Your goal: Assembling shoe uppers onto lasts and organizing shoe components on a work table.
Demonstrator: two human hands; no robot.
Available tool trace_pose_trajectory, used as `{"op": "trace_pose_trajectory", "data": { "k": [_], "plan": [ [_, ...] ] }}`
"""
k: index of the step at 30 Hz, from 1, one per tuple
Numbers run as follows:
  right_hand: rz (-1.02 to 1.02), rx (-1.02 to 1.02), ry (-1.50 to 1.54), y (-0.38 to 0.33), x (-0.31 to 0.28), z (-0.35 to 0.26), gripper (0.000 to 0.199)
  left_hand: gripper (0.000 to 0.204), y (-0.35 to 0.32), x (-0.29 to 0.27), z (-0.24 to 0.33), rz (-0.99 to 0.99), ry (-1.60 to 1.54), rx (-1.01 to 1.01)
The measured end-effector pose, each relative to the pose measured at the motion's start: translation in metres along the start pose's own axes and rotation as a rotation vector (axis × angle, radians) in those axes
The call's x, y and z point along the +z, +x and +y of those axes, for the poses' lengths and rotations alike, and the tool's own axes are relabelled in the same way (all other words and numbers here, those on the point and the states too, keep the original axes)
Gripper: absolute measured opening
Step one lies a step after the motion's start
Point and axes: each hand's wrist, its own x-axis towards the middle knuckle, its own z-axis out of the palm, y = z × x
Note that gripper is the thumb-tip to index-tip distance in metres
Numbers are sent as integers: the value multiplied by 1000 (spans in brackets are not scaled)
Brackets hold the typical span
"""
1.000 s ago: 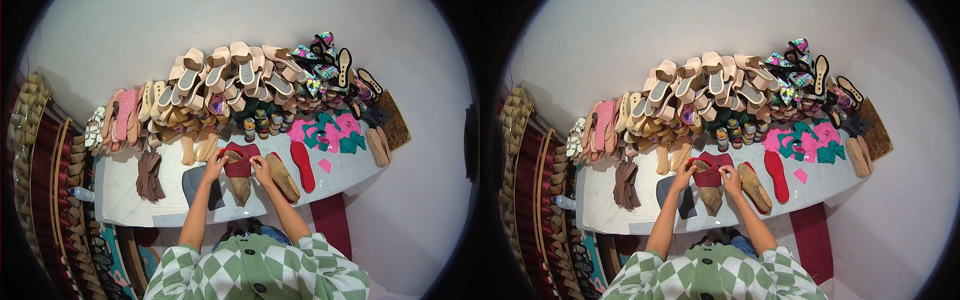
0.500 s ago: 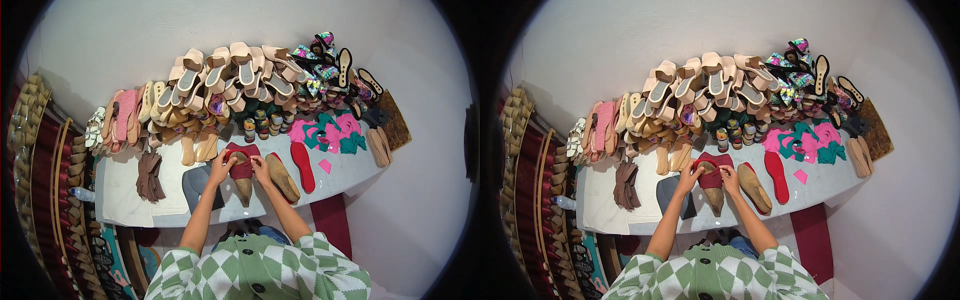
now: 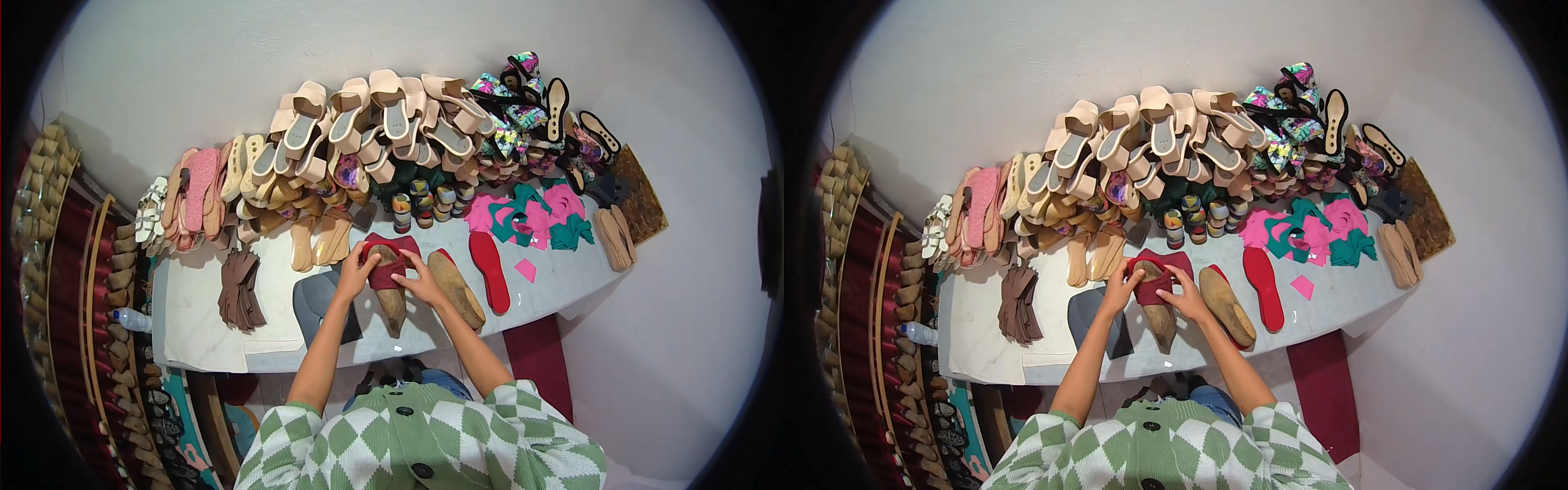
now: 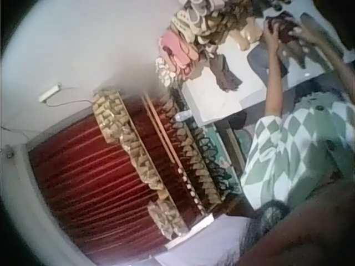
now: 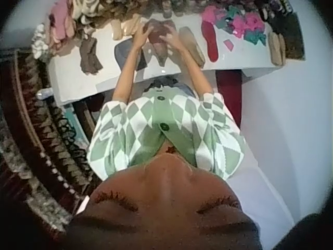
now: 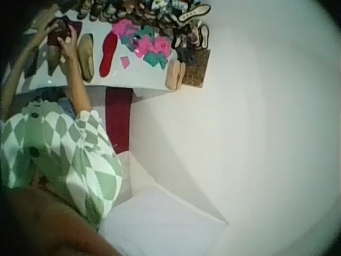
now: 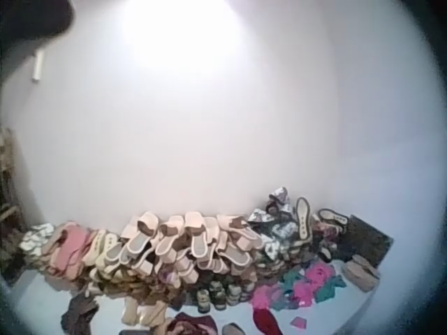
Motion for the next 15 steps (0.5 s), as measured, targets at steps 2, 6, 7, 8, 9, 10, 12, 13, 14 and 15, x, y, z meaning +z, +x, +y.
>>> {"op": "trace_pose_trajectory", "data": {
  "k": [2, 6, 7, 8, 9, 10, 12, 13, 14, 15],
  "plan": [
    [-10, 3, -33, 2, -4, 3, 57, 33, -1, 2, 1, -22, -36, -15],
    [-34, -99, -150, 9, -1, 10, 62, 34, -1, -3, -2, -23, -61, -6],
    [-38, -104, -148, 8, 0, 7, 62, 34, -3, -4, -4, -17, -59, -4],
    [-35, -82, -137, 5, 2, 4, 61, 37, -6, -5, -7, -14, -84, -20],
    [-26, -61, -129, 2, 1, 2, 61, 39, -6, -2, -7, -15, -111, -33],
    [-27, -66, -130, 2, 2, 4, 61, 47, -8, 0, -7, 20, -62, 45],
    [62, -43, 10, 1, 3, 5, 58, 52, -13, 8, -4, 54, -105, 33],
    [63, -44, 9, 0, 3, 6, 58, 57, -17, 10, -2, 86, -149, 15],
    [69, -50, 37, -1, 1, 7, 58, 64, -18, 10, -14, 115, -235, -66],
    [72, -56, 64, -2, 1, 6, 58, 64, -20, 10, -19, 118, -235, -66]
  ]
}}
